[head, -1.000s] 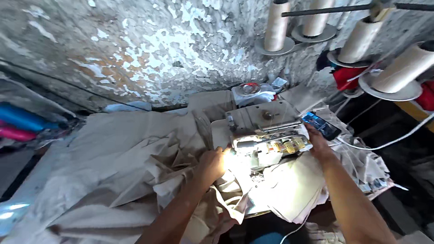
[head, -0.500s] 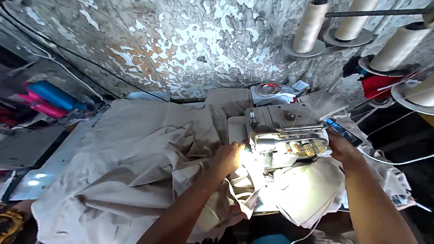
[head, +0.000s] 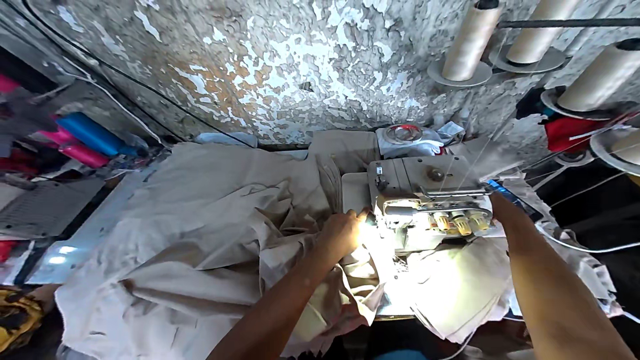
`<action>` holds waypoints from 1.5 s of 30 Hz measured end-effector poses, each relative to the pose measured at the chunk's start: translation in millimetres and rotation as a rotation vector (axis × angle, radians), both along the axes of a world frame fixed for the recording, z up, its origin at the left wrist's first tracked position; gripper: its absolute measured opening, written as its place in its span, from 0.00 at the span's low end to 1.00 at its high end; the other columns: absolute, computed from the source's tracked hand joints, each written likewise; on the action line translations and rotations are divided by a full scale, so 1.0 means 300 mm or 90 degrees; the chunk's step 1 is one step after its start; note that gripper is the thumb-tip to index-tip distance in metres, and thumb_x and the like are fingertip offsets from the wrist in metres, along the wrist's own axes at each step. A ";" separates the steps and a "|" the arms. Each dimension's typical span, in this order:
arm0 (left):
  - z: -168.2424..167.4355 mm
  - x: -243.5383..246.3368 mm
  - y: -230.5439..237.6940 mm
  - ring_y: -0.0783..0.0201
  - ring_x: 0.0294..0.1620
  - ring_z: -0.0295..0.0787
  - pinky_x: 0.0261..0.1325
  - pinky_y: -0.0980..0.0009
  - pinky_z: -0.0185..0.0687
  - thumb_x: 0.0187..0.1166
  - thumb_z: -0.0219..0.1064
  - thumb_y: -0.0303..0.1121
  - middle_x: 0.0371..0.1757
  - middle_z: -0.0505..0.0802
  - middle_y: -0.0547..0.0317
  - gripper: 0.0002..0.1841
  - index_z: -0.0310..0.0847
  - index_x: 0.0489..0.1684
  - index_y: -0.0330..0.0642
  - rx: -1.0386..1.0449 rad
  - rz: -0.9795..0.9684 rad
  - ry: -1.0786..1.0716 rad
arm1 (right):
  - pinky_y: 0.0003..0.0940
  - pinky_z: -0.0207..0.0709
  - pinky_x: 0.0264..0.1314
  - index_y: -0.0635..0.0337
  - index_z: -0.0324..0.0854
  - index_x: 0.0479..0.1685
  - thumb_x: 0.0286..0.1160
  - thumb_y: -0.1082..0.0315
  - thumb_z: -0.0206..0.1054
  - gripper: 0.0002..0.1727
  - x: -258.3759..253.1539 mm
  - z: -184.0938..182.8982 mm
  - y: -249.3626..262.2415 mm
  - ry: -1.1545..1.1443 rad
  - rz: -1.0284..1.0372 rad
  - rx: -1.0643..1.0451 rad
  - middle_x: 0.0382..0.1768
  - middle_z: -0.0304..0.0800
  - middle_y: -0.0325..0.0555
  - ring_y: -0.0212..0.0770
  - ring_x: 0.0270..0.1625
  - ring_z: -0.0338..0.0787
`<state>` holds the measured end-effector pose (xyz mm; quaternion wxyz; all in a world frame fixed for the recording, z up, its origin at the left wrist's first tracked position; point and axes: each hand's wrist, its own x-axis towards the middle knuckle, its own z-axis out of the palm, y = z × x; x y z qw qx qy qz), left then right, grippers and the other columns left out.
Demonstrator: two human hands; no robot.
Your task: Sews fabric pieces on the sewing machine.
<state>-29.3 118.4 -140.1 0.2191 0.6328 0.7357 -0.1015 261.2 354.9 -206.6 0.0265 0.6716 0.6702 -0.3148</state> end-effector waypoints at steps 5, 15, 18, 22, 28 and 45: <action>-0.001 -0.024 -0.005 0.40 0.56 0.89 0.55 0.42 0.81 0.83 0.63 0.30 0.60 0.89 0.39 0.34 0.59 0.92 0.50 0.049 0.011 -0.037 | 0.72 0.68 0.70 0.76 0.76 0.71 0.95 0.45 0.39 0.38 0.030 0.023 -0.102 0.059 -0.107 0.144 0.66 0.81 0.78 0.73 0.68 0.83; -0.056 -0.077 -0.006 0.44 0.56 0.91 0.60 0.45 0.83 0.82 0.67 0.31 0.54 0.91 0.39 0.12 0.85 0.56 0.32 0.237 -0.003 -0.181 | 0.37 0.89 0.44 0.62 0.95 0.38 0.72 0.65 0.68 0.11 -0.223 -0.055 -0.832 0.401 0.217 0.600 0.38 0.95 0.52 0.46 0.40 0.95; -0.042 -0.075 -0.005 0.44 0.53 0.91 0.59 0.46 0.84 0.80 0.69 0.27 0.51 0.91 0.39 0.09 0.86 0.51 0.31 0.241 -0.024 -0.201 | 0.43 0.90 0.41 0.58 0.96 0.43 0.76 0.63 0.68 0.12 -0.338 -0.062 -0.821 0.378 0.320 0.593 0.43 0.97 0.52 0.50 0.44 0.97; -0.036 -0.058 0.001 0.43 0.48 0.90 0.52 0.46 0.83 0.79 0.68 0.24 0.44 0.90 0.40 0.05 0.87 0.44 0.32 0.243 -0.038 -0.193 | 0.40 0.88 0.38 0.53 0.97 0.47 0.77 0.62 0.67 0.13 -0.375 -0.096 -0.827 0.241 0.324 0.672 0.45 0.98 0.48 0.48 0.41 0.97; -0.003 -0.007 -0.020 0.41 0.59 0.88 0.62 0.45 0.82 0.73 0.72 0.20 0.57 0.89 0.37 0.15 0.83 0.58 0.29 0.151 -0.007 -0.191 | 0.44 0.87 0.36 0.52 0.97 0.48 0.76 0.61 0.66 0.14 -0.325 -0.081 -0.873 0.177 0.312 0.649 0.48 0.97 0.49 0.52 0.40 0.96; -0.042 0.012 0.059 0.40 0.56 0.90 0.57 0.46 0.84 0.76 0.71 0.25 0.59 0.89 0.37 0.18 0.81 0.63 0.29 0.278 0.031 -0.087 | 0.45 0.82 0.28 0.54 0.97 0.38 0.77 0.56 0.63 0.17 -0.356 -0.088 -0.801 0.127 0.291 0.692 0.30 0.92 0.50 0.53 0.33 0.93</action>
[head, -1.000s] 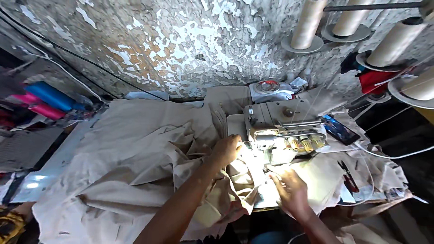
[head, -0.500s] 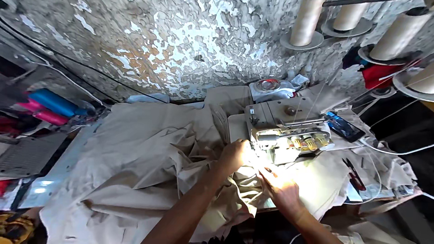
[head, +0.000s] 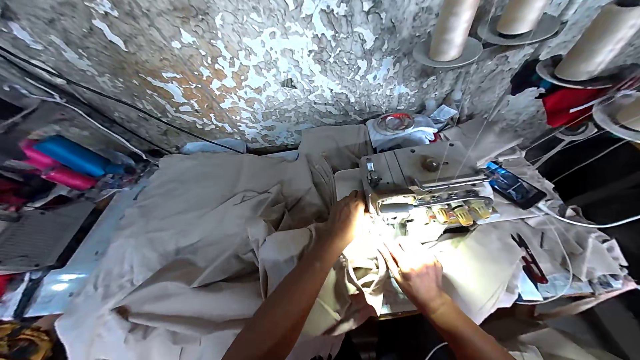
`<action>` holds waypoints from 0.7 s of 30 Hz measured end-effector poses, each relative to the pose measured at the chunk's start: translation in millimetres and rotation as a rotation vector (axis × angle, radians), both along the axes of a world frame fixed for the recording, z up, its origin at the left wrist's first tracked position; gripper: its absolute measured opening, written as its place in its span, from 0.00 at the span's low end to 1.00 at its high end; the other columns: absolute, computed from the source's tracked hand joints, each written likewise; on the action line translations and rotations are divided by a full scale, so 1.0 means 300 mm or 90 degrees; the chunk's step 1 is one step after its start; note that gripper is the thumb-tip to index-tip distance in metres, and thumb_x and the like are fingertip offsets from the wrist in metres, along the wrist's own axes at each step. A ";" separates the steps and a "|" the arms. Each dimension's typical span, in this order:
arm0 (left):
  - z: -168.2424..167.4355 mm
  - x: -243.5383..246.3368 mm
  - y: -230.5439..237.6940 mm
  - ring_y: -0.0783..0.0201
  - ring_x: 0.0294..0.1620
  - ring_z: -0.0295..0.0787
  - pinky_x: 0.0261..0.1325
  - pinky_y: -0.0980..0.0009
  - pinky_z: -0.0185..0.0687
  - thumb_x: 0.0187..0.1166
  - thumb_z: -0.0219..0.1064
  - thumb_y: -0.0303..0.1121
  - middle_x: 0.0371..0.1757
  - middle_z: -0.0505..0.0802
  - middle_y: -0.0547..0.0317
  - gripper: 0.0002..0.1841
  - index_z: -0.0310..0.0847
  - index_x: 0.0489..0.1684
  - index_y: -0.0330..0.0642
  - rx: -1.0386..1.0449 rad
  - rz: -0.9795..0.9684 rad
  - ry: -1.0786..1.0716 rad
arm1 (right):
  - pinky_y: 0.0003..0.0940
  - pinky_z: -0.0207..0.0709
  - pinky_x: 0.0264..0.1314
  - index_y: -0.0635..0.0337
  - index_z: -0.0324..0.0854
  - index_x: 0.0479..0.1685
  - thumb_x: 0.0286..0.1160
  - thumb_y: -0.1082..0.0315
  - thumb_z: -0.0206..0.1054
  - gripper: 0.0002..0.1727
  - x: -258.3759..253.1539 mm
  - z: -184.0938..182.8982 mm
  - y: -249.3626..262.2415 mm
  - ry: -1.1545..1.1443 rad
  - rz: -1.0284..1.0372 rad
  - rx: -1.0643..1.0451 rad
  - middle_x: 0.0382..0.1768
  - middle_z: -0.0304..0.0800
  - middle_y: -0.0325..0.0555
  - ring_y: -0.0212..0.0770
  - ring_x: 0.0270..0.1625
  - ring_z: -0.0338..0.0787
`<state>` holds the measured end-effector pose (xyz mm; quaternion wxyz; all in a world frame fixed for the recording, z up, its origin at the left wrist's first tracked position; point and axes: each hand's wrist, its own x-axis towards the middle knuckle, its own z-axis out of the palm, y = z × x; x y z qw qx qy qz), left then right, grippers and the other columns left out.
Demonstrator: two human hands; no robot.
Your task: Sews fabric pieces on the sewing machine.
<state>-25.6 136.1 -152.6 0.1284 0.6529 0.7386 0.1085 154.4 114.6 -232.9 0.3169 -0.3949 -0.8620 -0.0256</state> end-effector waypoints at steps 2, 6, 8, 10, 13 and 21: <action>-0.010 -0.009 0.004 0.40 0.58 0.89 0.59 0.46 0.83 0.74 0.72 0.23 0.60 0.89 0.37 0.18 0.82 0.63 0.29 0.017 -0.018 0.008 | 0.47 0.83 0.28 0.57 0.96 0.34 0.74 0.59 0.65 0.16 -0.005 -0.007 -0.008 0.007 -0.004 0.003 0.29 0.94 0.51 0.54 0.33 0.94; -0.028 -0.019 0.008 0.38 0.57 0.89 0.58 0.43 0.82 0.73 0.73 0.21 0.56 0.90 0.36 0.17 0.84 0.60 0.29 0.061 -0.030 0.011 | 0.44 0.82 0.27 0.57 0.95 0.31 0.75 0.58 0.65 0.16 -0.005 -0.012 0.001 0.025 -0.004 0.022 0.27 0.92 0.48 0.51 0.32 0.94; -0.021 -0.018 0.006 0.37 0.57 0.88 0.58 0.43 0.81 0.73 0.72 0.21 0.55 0.90 0.36 0.16 0.84 0.59 0.29 0.060 -0.025 0.003 | 0.43 0.80 0.26 0.56 0.96 0.35 0.77 0.57 0.63 0.17 -0.003 -0.010 0.003 0.028 -0.002 0.023 0.27 0.92 0.47 0.50 0.31 0.93; -0.027 -0.021 0.009 0.38 0.57 0.89 0.58 0.43 0.81 0.72 0.73 0.21 0.54 0.91 0.36 0.16 0.84 0.58 0.28 0.074 -0.029 0.013 | 0.43 0.81 0.26 0.57 0.96 0.34 0.76 0.57 0.64 0.17 -0.007 -0.008 0.009 0.026 -0.003 0.025 0.26 0.92 0.48 0.50 0.30 0.93; -0.041 -0.026 0.026 0.38 0.57 0.88 0.58 0.44 0.80 0.72 0.73 0.22 0.53 0.91 0.36 0.15 0.84 0.56 0.26 0.102 -0.046 0.031 | 0.42 0.79 0.22 0.58 0.95 0.33 0.76 0.58 0.65 0.16 -0.021 -0.005 0.016 0.040 -0.016 0.029 0.22 0.89 0.48 0.50 0.27 0.92; -0.064 -0.042 0.039 0.36 0.72 0.78 0.69 0.39 0.71 0.69 0.76 0.22 0.66 0.85 0.37 0.16 0.87 0.55 0.31 0.099 -0.061 0.015 | 0.43 0.80 0.23 0.58 0.94 0.27 0.74 0.59 0.65 0.16 -0.015 -0.018 -0.008 0.042 -0.025 0.028 0.24 0.91 0.48 0.49 0.28 0.93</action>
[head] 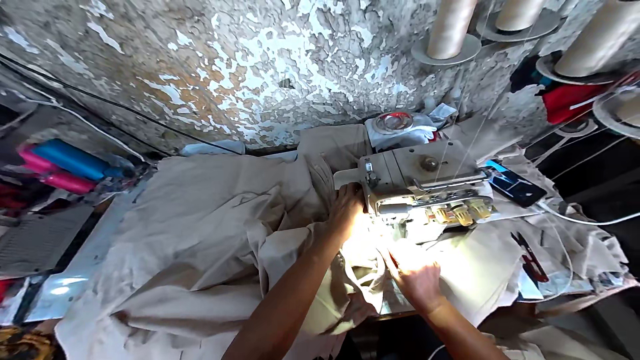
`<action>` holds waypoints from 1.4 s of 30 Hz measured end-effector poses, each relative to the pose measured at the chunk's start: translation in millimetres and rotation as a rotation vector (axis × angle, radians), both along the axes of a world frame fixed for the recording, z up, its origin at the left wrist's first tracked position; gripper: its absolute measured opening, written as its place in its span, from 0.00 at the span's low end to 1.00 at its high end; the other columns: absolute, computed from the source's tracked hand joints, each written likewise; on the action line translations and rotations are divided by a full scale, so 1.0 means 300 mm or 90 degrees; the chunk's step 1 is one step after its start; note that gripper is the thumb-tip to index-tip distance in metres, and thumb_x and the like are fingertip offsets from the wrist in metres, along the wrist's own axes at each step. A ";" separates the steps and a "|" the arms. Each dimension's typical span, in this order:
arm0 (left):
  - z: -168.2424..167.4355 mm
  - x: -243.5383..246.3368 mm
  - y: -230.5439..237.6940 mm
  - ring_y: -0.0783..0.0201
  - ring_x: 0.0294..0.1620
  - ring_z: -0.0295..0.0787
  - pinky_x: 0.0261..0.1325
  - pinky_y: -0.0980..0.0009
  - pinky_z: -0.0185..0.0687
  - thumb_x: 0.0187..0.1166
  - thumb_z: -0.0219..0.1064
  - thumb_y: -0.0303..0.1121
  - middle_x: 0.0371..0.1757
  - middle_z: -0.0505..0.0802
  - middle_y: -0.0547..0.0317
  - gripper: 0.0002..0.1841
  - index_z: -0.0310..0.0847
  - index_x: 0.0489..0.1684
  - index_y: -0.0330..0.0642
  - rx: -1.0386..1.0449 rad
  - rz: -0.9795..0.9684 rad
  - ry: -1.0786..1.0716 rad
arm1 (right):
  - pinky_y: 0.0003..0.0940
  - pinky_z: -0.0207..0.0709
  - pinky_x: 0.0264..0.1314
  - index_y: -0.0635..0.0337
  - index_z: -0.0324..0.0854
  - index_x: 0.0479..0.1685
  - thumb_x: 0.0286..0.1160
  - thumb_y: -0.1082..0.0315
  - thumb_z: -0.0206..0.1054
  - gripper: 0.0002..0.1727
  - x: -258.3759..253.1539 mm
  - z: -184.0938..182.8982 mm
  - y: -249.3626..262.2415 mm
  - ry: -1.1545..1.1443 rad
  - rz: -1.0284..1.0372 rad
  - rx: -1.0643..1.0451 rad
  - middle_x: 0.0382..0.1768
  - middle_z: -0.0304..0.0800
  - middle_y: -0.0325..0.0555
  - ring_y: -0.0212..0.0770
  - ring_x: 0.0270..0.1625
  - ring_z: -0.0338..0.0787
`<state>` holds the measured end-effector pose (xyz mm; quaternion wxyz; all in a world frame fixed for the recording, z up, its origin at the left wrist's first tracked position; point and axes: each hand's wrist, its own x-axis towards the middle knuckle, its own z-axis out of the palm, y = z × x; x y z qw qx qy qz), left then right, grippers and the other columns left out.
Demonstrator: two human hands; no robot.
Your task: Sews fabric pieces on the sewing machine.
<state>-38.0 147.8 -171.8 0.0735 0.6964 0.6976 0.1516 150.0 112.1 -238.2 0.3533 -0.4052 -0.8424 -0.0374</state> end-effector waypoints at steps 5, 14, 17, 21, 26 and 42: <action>0.028 0.015 0.020 0.38 0.77 0.75 0.73 0.40 0.66 0.75 0.72 0.26 0.70 0.84 0.36 0.15 0.86 0.58 0.30 -0.041 0.025 0.008 | 0.44 0.81 0.25 0.58 0.95 0.30 0.75 0.58 0.66 0.16 -0.007 0.012 0.000 -0.008 -0.008 -0.001 0.24 0.91 0.48 0.50 0.29 0.93; 0.004 -0.032 0.029 0.37 0.84 0.67 0.81 0.37 0.59 0.74 0.76 0.33 0.79 0.78 0.35 0.24 0.82 0.67 0.32 -0.046 0.033 0.002 | 0.45 0.86 0.31 0.66 0.93 0.44 0.76 0.58 0.66 0.19 0.030 -0.004 -0.041 0.149 0.025 -0.198 0.31 0.95 0.51 0.48 0.31 0.95; 0.056 0.000 -0.094 0.33 0.78 0.74 0.77 0.35 0.67 0.74 0.75 0.28 0.75 0.81 0.34 0.17 0.84 0.60 0.31 0.043 0.033 -0.023 | 0.29 0.84 0.51 0.72 0.79 0.64 0.76 0.62 0.71 0.24 0.066 0.007 -0.110 0.391 0.041 -0.618 0.44 0.94 0.48 0.32 0.44 0.91; 0.046 0.163 -0.405 0.45 0.55 0.93 0.59 0.51 0.88 0.83 0.62 0.28 0.51 0.94 0.41 0.11 0.91 0.46 0.32 0.069 -0.072 -0.097 | 0.23 0.83 0.39 0.70 0.79 0.57 0.74 0.73 0.70 0.15 0.075 -0.017 -0.125 0.574 0.116 -0.900 0.40 0.89 0.42 0.27 0.37 0.88; -0.165 0.259 -0.604 0.47 0.54 0.95 0.51 0.51 0.90 0.76 0.71 0.43 0.56 0.95 0.46 0.19 0.91 0.57 0.39 0.119 -0.074 -0.009 | 0.25 0.83 0.29 0.67 0.77 0.49 0.81 0.74 0.66 0.06 0.074 -0.046 -0.117 0.595 0.155 -1.031 0.27 0.87 0.40 0.30 0.25 0.86; -0.163 0.304 -0.643 0.58 0.31 0.89 0.42 0.60 0.83 0.79 0.64 0.37 0.30 0.92 0.59 0.12 0.95 0.35 0.49 0.296 -0.012 0.119 | 0.45 0.84 0.48 0.65 0.85 0.66 0.73 0.66 0.73 0.22 0.136 0.085 -0.087 0.208 0.125 -0.529 0.58 0.91 0.56 0.47 0.42 0.91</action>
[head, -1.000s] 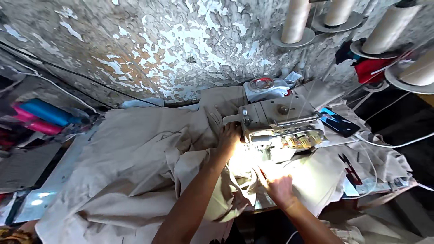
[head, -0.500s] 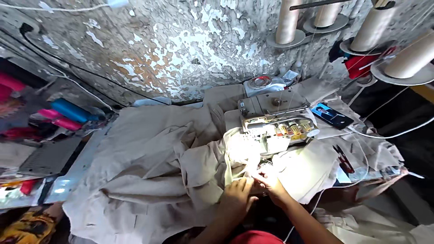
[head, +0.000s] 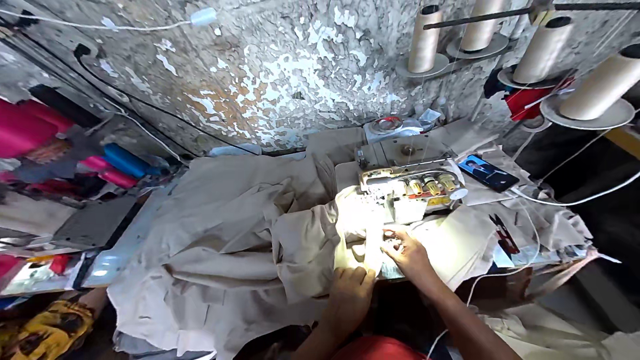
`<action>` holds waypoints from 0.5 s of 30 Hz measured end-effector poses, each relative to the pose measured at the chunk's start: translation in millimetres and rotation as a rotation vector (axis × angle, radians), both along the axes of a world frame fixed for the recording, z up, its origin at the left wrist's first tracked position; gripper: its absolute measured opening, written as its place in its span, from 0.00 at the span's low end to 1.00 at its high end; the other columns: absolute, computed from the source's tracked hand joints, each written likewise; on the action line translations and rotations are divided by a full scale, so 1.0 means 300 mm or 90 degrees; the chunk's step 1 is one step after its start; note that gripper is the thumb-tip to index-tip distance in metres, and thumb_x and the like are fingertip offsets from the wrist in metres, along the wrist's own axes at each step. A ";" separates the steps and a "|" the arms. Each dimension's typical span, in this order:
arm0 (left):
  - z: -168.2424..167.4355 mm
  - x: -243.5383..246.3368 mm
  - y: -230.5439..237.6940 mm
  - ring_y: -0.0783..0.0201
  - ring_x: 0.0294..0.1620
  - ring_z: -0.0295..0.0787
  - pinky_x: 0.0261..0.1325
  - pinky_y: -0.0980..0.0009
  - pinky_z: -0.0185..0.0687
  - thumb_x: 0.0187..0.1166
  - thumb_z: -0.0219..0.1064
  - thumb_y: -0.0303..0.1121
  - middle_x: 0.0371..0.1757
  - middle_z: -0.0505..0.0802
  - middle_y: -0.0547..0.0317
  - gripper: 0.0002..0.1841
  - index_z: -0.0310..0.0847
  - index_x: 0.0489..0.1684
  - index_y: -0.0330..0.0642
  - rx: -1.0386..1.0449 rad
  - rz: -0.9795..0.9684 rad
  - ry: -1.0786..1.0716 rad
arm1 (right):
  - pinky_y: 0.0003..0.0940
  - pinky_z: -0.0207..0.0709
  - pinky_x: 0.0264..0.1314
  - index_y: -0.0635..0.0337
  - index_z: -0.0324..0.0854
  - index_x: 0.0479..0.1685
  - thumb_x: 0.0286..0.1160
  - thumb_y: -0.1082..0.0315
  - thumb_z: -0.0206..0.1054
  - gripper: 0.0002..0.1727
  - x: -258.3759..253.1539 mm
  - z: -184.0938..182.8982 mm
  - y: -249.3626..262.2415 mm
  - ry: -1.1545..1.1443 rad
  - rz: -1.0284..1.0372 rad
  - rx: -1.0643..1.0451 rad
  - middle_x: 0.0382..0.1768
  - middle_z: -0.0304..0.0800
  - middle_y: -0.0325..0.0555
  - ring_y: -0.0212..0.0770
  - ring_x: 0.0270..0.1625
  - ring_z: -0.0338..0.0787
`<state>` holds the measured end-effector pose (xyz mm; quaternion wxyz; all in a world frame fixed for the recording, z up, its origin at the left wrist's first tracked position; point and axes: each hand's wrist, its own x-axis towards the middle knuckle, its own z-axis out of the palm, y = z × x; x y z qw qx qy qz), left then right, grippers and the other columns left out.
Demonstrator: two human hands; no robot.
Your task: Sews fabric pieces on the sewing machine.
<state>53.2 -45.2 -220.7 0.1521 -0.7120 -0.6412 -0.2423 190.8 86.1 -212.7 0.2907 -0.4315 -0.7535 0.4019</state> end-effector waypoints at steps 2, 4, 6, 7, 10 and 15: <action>-0.010 0.007 0.005 0.53 0.36 0.94 0.45 0.54 0.87 0.81 0.64 0.41 0.33 0.94 0.53 0.14 0.95 0.36 0.44 -0.109 -0.033 -0.075 | 0.48 0.85 0.51 0.67 0.86 0.62 0.76 0.68 0.69 0.18 0.006 0.001 0.013 -0.018 -0.034 0.041 0.57 0.91 0.60 0.51 0.45 0.93; -0.025 -0.001 0.017 0.48 0.37 0.96 0.42 0.50 0.90 0.82 0.65 0.39 0.34 0.94 0.47 0.15 0.93 0.36 0.37 -0.200 -0.032 -0.136 | 0.47 0.86 0.50 0.72 0.85 0.59 0.77 0.71 0.66 0.16 0.043 -0.008 0.028 -0.004 -0.097 0.088 0.54 0.91 0.63 0.52 0.44 0.92; -0.017 -0.012 0.035 0.46 0.38 0.97 0.40 0.49 0.91 0.81 0.66 0.34 0.38 0.95 0.44 0.12 0.92 0.40 0.33 -0.227 -0.011 -0.191 | 0.47 0.87 0.47 0.74 0.86 0.56 0.75 0.75 0.65 0.15 0.137 -0.017 0.059 -0.020 -0.170 0.132 0.52 0.91 0.65 0.54 0.43 0.93; -0.003 -0.014 0.048 0.45 0.42 0.97 0.43 0.48 0.91 0.80 0.66 0.32 0.41 0.95 0.42 0.11 0.92 0.44 0.32 -0.231 0.001 -0.213 | 0.50 0.88 0.49 0.73 0.86 0.58 0.77 0.73 0.65 0.16 0.205 -0.020 0.083 -0.053 -0.209 0.137 0.55 0.90 0.67 0.56 0.45 0.94; 0.022 -0.015 0.099 0.43 0.45 0.95 0.48 0.49 0.90 0.77 0.69 0.31 0.43 0.95 0.41 0.11 0.91 0.46 0.31 -0.187 0.021 -0.215 | 0.61 0.82 0.62 0.71 0.86 0.61 0.83 0.70 0.62 0.17 0.421 -0.034 0.195 -0.187 -0.345 0.121 0.61 0.86 0.72 0.67 0.57 0.90; -0.027 -0.005 0.168 0.40 0.43 0.95 0.44 0.47 0.89 0.73 0.72 0.35 0.40 0.94 0.41 0.14 0.90 0.45 0.31 -0.170 0.078 -0.158 | 0.69 0.68 0.75 0.69 0.81 0.71 0.89 0.65 0.59 0.21 0.563 -0.081 0.339 -0.463 -0.343 -0.046 0.72 0.79 0.73 0.75 0.76 0.76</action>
